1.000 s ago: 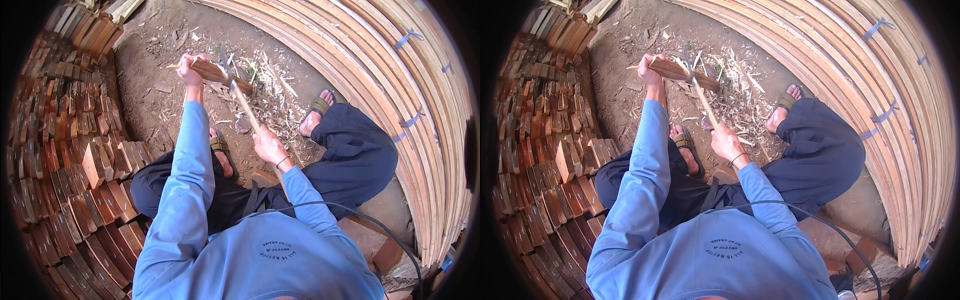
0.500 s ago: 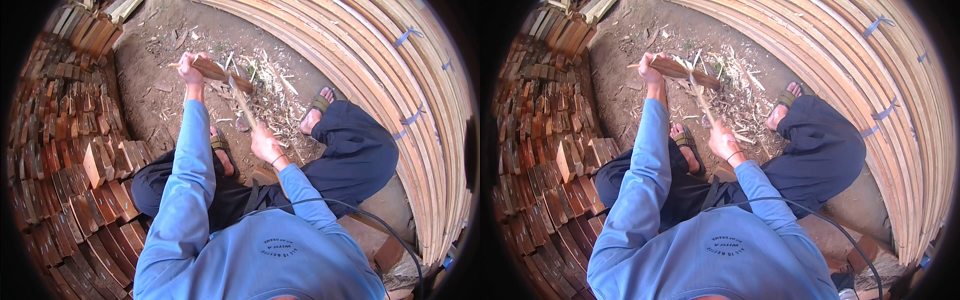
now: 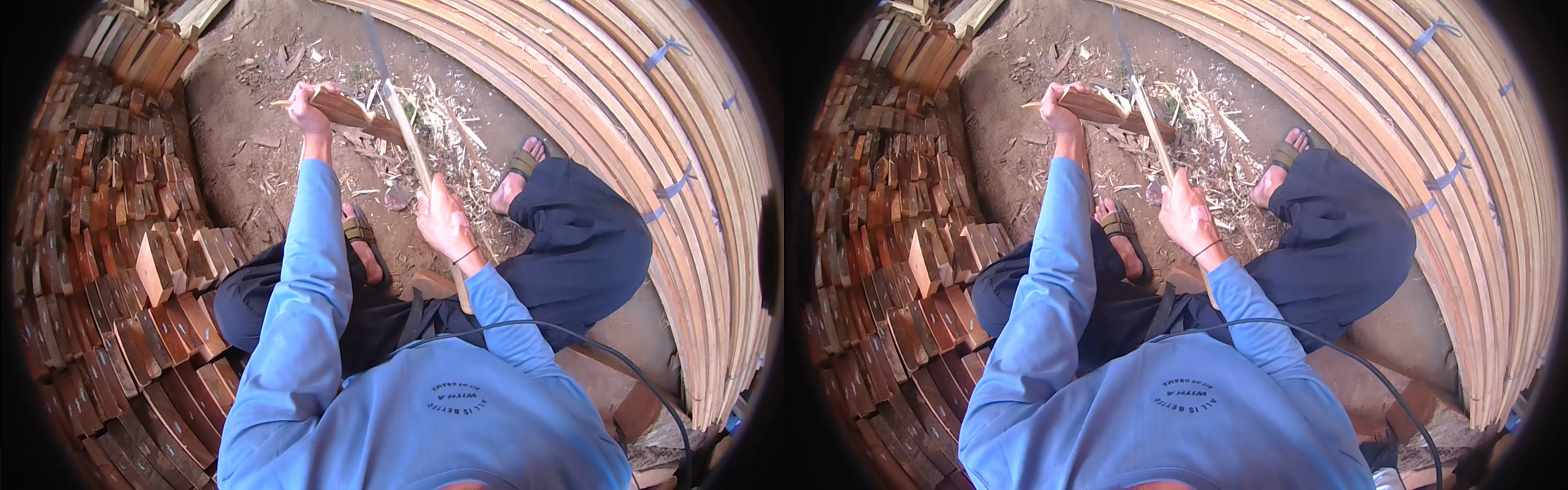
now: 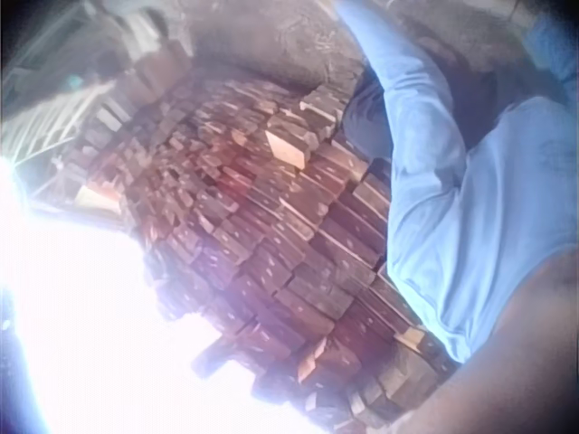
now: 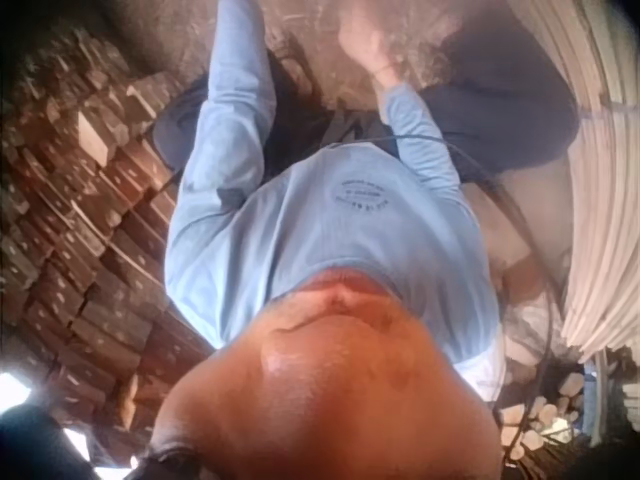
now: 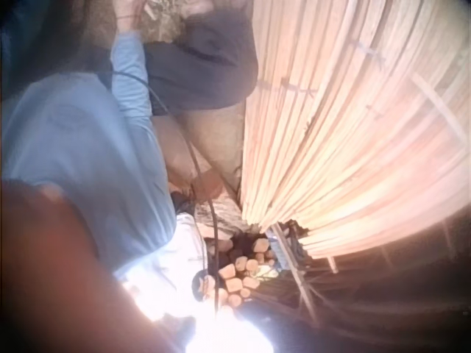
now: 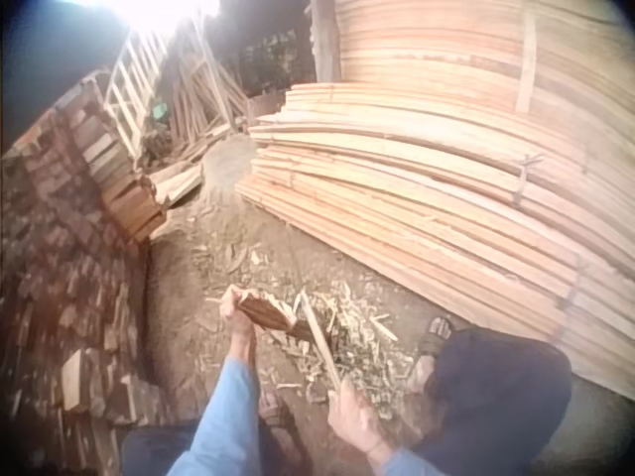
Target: The person uses a drawknife to shave thin strips of wood from a small wooden plank while sitting on the ground.
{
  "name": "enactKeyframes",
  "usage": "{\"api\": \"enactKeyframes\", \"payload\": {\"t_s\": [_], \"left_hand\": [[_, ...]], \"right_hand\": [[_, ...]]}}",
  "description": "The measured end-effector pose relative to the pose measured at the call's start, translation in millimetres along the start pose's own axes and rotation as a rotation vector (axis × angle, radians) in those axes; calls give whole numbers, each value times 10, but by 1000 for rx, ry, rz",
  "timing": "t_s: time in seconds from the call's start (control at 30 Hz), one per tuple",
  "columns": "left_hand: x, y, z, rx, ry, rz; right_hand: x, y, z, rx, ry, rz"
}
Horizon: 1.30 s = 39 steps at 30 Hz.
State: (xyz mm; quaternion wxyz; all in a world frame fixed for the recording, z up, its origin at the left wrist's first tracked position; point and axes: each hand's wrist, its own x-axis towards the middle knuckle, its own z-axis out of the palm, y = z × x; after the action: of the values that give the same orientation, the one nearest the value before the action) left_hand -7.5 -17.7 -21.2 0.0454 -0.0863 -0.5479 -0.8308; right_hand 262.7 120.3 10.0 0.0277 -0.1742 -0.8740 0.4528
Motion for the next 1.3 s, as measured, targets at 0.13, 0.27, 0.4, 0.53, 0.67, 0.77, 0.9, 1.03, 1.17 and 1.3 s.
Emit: {"api": "enactKeyframes", "payload": {"t_s": [0.13, 0.27, 0.4, 0.53, 0.67, 0.77, 0.9, 1.03, 1.17, 1.3], "left_hand": [[23, -35, -74, -36, -11, -1], [-16, -24, 28, -61, 13, 29], [3, -19, 35, 44, -37, 20], [-6, -52, -70, -38, -17, 8], [-44, -52, 13, -36, -25, 6], [-9, -51, -42, -47, -22, 44], [-2, -42, -21, -15, -29, 26], [32, 19, 82, -13, 2, 39], [-26, 12, 11, -68, 7, 21], [17, 11, 42, -63, 7, 30]], "right_hand": [[-67, 273, 347, -77, -297, 63], [8, 49, 92, 33, -172, 157], [-62, 370, 399, -14, -248, 190], [-25, 280, 291, -62, -193, 104], [-51, 266, 325, 79, -214, 215], [-37, 362, 318, -51, -314, 160], [32, 154, 159, 45, -95, 113], [-85, 540, 446, -89, -289, 83], [0, 72, 25, 1, -70, 35], [-127, 609, 549, -68, -201, -29]]}}
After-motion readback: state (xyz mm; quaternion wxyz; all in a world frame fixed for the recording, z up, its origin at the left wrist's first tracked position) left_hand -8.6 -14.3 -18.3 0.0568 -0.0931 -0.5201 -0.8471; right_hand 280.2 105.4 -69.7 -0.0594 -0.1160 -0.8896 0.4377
